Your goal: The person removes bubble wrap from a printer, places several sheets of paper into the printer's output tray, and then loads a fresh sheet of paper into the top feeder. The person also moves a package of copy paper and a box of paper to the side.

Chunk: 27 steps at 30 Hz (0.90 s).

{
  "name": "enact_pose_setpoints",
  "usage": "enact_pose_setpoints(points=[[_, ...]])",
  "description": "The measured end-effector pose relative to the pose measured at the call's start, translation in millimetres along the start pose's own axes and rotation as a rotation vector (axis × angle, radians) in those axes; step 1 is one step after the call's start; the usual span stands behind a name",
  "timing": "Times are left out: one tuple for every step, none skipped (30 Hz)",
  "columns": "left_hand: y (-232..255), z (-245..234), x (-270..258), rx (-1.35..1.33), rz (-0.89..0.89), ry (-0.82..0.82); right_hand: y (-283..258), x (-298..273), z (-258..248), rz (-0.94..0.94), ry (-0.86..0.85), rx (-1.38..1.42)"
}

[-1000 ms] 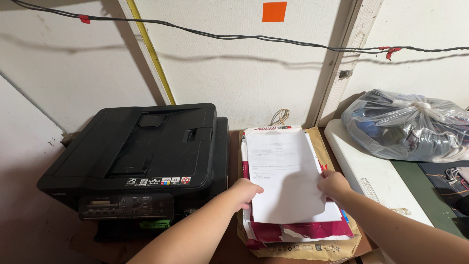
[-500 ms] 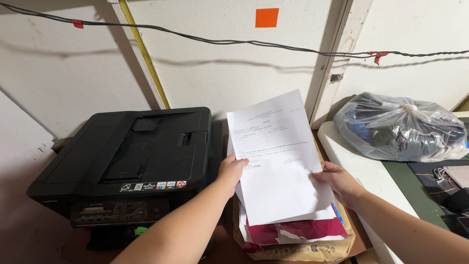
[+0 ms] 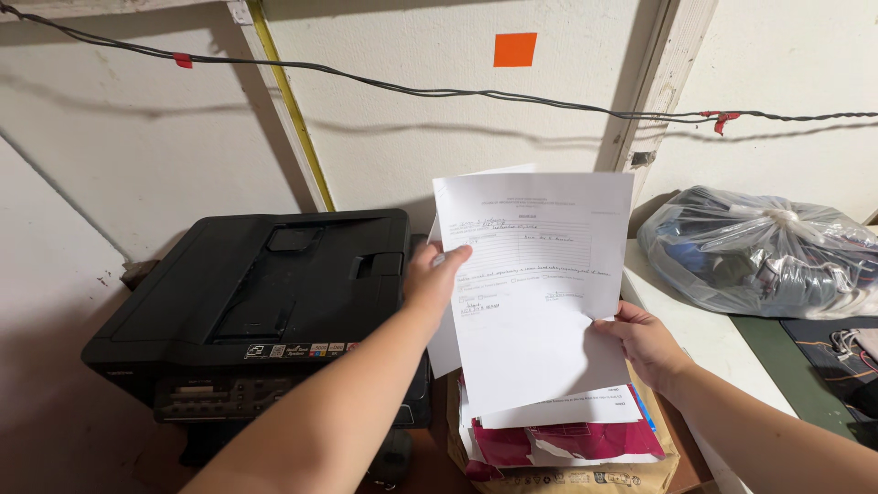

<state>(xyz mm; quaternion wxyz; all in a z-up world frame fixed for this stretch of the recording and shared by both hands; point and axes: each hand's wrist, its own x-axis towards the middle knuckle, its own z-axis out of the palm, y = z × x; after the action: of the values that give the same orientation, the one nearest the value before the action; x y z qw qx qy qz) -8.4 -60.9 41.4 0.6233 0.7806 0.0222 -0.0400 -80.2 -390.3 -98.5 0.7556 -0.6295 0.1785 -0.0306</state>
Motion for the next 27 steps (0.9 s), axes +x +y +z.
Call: enact_pose_setpoints(points=[[5,-3,-1,-0.006,0.054,-0.012,-3,0,2,0.008,-0.003,-0.006],[10,-7,-1,-0.012,0.108,-0.023,-7,-1,5,0.017,-0.006,-0.013],[15,-9,-3,-0.018,0.161,-0.034,-10,-2,8,0.025,-0.018,-0.045],[19,-11,-5,-0.032,0.182,-0.033,-14,-3,13,0.034,-0.033,-0.076],[22,-11,-8,-0.046,0.203,-0.031,-18,-4,18,0.043,-0.048,-0.107],[26,-11,-12,-0.06,0.223,-0.024,-23,-5,24,0.034,-0.066,-0.14],[30,-11,-16,-0.078,0.241,-0.05,-27,-7,30,0.026,-0.084,-0.172],[34,-12,-21,-0.096,0.258,-0.073,-32,-8,37,0.017,-0.105,-0.205],[37,-14,-26,-0.114,0.275,-0.096,-37,-9,44,-0.011,-0.094,-0.225],[41,-16,-32,-0.094,0.319,-0.1,-42,-10,49,-0.04,-0.084,-0.244],[44,-18,-37,-0.074,0.362,-0.104,-47,-10,55,-0.069,-0.073,-0.263],[47,-20,-43,-0.053,0.406,-0.11,-53,-10,60,-0.049,-0.076,-0.233],[52,-23,-47,-0.062,0.406,-0.108,-59,-11,64,-0.029,-0.078,-0.205],[57,-26,-50,-0.072,0.405,-0.103,-63,-13,67,-0.007,-0.083,-0.178],[60,-30,-53,-0.083,0.404,-0.098,-68,-16,68,0.038,-0.172,-0.115],[63,-34,-57,-0.131,0.376,-0.052,-73,-20,68,0.082,-0.265,-0.056],[64,-38,-60,-0.18,0.349,-0.005,-76,-23,71,0.127,-0.358,0.002],[63,-42,-63,-0.23,0.322,0.043,-77,-27,76,0.156,-0.393,0.0],[61,-47,-65,-0.226,0.267,0.091,-78,-33,79,0.184,-0.429,-0.002],[57,-51,-68,-0.225,0.21,0.137,-77,-37,84,0.214,-0.461,-0.005],[52,-56,-70,-0.223,0.154,0.184,-74,-41,93,0.253,-0.439,-0.041],[44,-61,-72,-0.219,0.18,0.191,-71,-45,101,0.29,-0.416,-0.076],[34,-66,-77,-0.214,0.206,0.199,-69,-48,107,0.326,-0.392,-0.112],[23,-70,-81,-0.206,0.23,0.204,-67,-52,112,0.31,-0.424,-0.102],[13,-72,-86,-0.185,0.194,0.2,-64,-56,117,0.294,-0.456,-0.092],[3,-74,-90,-0.162,0.159,0.19,-61,-60,123,0.277,-0.484,-0.077],[-8,-77,-95,-0.139,0.124,0.18,-58,-65,127,0.287,-0.453,-0.063]])
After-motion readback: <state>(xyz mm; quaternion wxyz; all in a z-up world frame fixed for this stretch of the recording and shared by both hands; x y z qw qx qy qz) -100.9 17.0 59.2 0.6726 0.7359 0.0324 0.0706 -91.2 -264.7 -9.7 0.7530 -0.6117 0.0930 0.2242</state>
